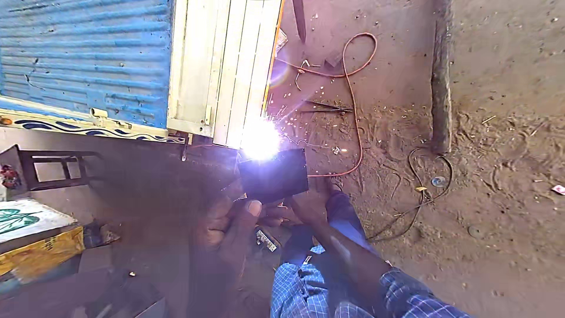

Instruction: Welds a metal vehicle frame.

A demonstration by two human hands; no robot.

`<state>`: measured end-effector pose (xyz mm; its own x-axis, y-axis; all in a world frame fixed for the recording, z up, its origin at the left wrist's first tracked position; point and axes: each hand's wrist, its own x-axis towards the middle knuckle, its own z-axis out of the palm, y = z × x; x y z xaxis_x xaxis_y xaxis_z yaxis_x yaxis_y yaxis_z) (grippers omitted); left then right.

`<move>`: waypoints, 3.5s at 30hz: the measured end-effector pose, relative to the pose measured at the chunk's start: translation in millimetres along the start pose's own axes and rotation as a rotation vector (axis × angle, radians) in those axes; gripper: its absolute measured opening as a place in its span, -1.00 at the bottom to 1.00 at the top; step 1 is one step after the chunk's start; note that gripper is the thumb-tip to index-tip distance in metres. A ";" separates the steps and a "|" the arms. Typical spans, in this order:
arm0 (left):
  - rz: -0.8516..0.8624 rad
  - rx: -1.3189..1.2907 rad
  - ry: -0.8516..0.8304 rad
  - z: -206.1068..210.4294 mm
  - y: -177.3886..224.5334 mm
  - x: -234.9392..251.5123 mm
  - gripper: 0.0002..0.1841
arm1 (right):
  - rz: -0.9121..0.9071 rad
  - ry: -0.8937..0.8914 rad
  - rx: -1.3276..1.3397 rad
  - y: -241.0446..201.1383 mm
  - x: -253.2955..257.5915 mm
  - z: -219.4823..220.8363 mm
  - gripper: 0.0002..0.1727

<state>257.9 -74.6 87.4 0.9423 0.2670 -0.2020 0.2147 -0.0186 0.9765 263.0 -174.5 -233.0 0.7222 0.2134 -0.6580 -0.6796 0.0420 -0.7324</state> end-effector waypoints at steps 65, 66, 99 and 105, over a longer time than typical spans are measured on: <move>-0.016 0.022 -0.021 4.2 -10.7 7.6 -0.65 | -0.008 0.058 0.197 21.7 16.6 12.1 -0.02; -0.013 0.021 -0.023 4.3 -11.0 7.9 -0.66 | -0.003 0.059 0.171 21.2 15.7 12.3 0.03; -0.020 0.026 -0.018 3.6 -9.8 6.5 -0.64 | -0.016 0.030 0.182 28.3 14.7 12.1 -0.03; -0.011 0.024 -0.028 3.8 -9.9 8.4 -0.64 | -0.010 0.057 0.154 28.1 20.2 15.3 0.04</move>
<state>264.7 -75.8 75.8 0.9465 0.2401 -0.2155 0.2312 -0.0390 0.9721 256.6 -154.1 -264.2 0.7320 0.1563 -0.6631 -0.6810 0.1942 -0.7060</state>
